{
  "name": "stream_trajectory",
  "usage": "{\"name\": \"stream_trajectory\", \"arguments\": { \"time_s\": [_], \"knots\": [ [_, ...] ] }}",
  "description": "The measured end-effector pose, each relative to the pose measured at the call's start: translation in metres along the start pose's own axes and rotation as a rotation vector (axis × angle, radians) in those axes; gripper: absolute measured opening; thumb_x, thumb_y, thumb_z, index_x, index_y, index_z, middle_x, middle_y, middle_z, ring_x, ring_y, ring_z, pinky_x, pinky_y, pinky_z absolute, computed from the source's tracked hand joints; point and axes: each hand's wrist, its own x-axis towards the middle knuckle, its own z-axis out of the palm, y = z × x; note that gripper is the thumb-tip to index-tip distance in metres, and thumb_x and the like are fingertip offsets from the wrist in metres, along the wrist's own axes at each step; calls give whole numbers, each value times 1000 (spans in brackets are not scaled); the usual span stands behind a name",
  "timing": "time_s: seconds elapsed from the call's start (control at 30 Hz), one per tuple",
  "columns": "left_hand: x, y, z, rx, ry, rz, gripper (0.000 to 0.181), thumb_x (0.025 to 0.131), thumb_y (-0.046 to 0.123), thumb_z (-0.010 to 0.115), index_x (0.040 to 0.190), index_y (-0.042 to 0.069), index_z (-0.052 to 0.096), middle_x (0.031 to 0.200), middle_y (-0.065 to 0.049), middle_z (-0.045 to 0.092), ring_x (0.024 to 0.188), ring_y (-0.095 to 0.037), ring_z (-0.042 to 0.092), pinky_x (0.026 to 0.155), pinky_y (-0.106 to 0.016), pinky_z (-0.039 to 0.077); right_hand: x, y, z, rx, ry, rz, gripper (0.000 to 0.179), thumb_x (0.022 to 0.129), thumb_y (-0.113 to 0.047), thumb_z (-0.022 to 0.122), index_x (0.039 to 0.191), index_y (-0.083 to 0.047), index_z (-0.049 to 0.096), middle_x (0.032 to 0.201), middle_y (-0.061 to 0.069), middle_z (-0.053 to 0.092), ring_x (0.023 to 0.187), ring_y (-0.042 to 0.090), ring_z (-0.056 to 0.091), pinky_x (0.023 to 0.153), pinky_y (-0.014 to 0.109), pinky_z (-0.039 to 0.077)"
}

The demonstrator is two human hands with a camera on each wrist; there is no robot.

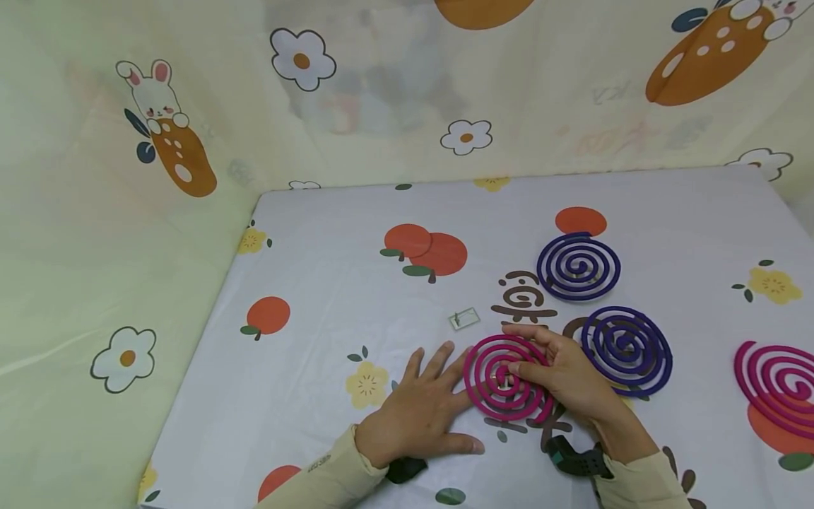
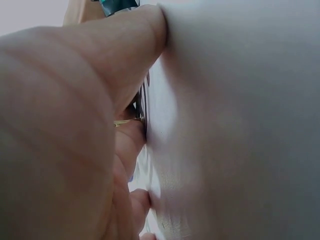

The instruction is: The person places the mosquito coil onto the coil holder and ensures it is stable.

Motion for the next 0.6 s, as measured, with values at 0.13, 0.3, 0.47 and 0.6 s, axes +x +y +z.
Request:
{"name": "stream_trajectory", "arguments": {
  "time_s": [0.13,0.3,0.47,0.6],
  "knots": [
    [0,0,0,1,-4,1,87,90,82,50,164,41,29,176,1,12,161,-34,9,121,-67,21,0,0,0,-10,7,-1,60,96,-10,75,149,-1,51,136,28,61,110,14,70,85,31,61],
    [0,0,0,5,-1,1,86,91,82,50,164,41,30,176,1,12,161,-34,9,121,-67,21,0,-1,2,-19,23,4,59,95,-7,76,149,-1,51,132,29,63,106,15,71,83,31,62],
    [0,0,1,7,-5,0,87,91,82,49,164,41,28,176,1,10,161,-33,8,121,-67,21,0,-3,5,-37,55,17,59,94,-5,76,147,0,53,131,29,64,103,16,72,81,31,62],
    [0,0,1,14,-11,-5,87,91,82,48,165,41,27,176,1,10,161,-33,7,122,-66,20,0,-3,6,-53,67,10,58,94,-5,76,147,0,53,130,29,64,103,16,71,81,31,62]
  ]
}}
